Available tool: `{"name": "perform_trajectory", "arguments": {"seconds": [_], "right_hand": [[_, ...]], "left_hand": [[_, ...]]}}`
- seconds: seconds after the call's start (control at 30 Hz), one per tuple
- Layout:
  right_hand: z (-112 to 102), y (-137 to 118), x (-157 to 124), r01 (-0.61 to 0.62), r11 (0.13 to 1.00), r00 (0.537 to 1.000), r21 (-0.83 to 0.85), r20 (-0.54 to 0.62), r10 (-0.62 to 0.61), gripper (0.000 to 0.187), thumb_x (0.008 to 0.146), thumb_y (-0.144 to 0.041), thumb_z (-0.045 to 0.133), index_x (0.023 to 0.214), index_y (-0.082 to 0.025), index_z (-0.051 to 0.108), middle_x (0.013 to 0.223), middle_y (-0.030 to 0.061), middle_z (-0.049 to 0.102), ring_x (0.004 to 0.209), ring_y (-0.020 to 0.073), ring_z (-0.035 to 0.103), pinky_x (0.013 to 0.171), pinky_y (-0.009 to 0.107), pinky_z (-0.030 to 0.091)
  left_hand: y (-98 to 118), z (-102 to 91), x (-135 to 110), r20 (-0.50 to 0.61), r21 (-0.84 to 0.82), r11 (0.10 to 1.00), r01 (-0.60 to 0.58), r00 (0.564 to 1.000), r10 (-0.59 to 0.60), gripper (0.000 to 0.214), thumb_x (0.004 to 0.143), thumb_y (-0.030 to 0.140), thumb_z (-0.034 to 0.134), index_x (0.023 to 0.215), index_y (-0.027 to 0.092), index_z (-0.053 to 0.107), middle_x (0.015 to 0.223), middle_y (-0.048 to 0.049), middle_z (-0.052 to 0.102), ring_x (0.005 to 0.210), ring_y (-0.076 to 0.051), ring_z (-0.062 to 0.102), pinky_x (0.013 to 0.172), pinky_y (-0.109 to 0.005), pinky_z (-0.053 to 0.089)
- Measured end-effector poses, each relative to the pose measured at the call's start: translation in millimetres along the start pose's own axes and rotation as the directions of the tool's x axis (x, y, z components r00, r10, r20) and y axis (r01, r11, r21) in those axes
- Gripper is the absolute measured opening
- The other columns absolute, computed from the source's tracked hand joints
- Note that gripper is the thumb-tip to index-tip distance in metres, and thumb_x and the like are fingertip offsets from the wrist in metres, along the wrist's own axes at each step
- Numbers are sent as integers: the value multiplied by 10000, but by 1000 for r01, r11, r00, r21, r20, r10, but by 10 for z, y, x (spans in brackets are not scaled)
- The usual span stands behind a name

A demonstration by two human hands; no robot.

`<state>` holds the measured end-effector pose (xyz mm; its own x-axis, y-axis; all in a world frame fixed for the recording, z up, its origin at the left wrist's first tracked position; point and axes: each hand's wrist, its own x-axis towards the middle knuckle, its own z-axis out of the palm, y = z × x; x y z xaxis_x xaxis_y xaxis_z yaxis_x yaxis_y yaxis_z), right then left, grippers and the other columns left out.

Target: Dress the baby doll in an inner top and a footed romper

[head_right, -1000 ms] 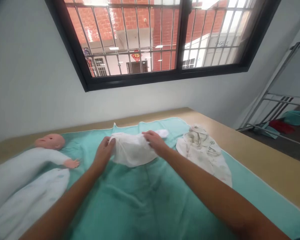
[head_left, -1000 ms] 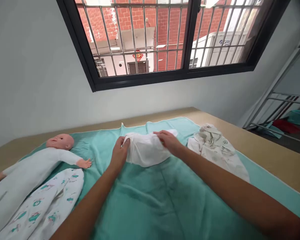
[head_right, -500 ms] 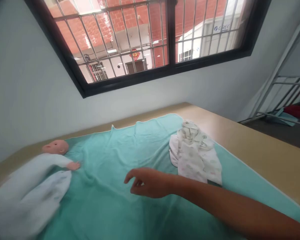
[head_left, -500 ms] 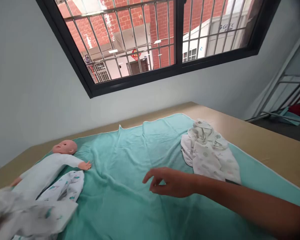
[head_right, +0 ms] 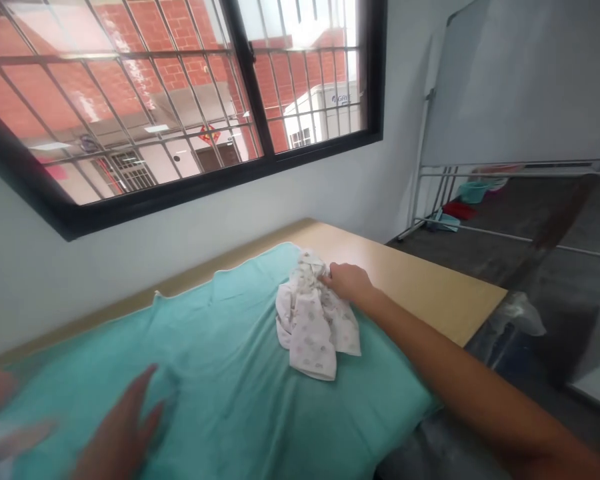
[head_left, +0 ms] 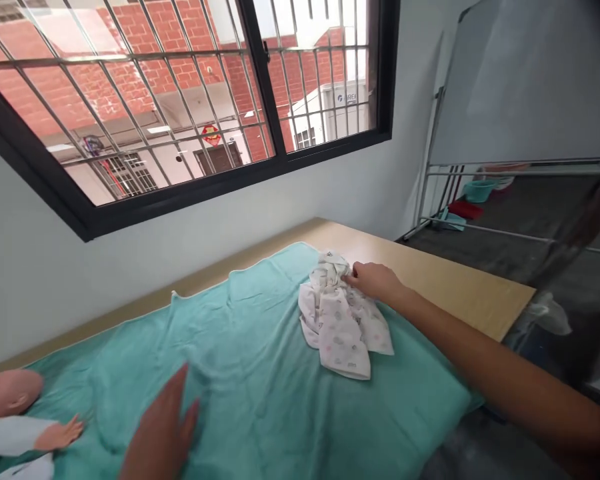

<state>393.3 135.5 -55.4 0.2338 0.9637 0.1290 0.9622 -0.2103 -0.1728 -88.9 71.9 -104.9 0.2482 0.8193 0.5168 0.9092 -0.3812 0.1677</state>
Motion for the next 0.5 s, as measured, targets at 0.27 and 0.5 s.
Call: {"name": "perform_trajectory", "arguments": {"seconds": [0.27,0.5], "right_hand": [[324,-194,422,345,801,919,489,-349,-183,226,834,-286,561,1026,-203,645,1114,79,647,1044,223,571,910,334,421],[455,124,526,213,550,967,807,-254,-1,322,852,-359,519,1118,-197,603,734,-19,588,646,136,528,607,251,428]], "left_hand": [[1536,905,1035,275,-568,815,115,960,56,471,893,361,491,1330,184,488,1345,-115,569,1206,-236,563,942,-392,508],[2191,1432,1710,242,-737,650,186,970,-4,301,859,277,539,1119,161,636,1048,-93,692,883,-181,649,836,-336,517]]}}
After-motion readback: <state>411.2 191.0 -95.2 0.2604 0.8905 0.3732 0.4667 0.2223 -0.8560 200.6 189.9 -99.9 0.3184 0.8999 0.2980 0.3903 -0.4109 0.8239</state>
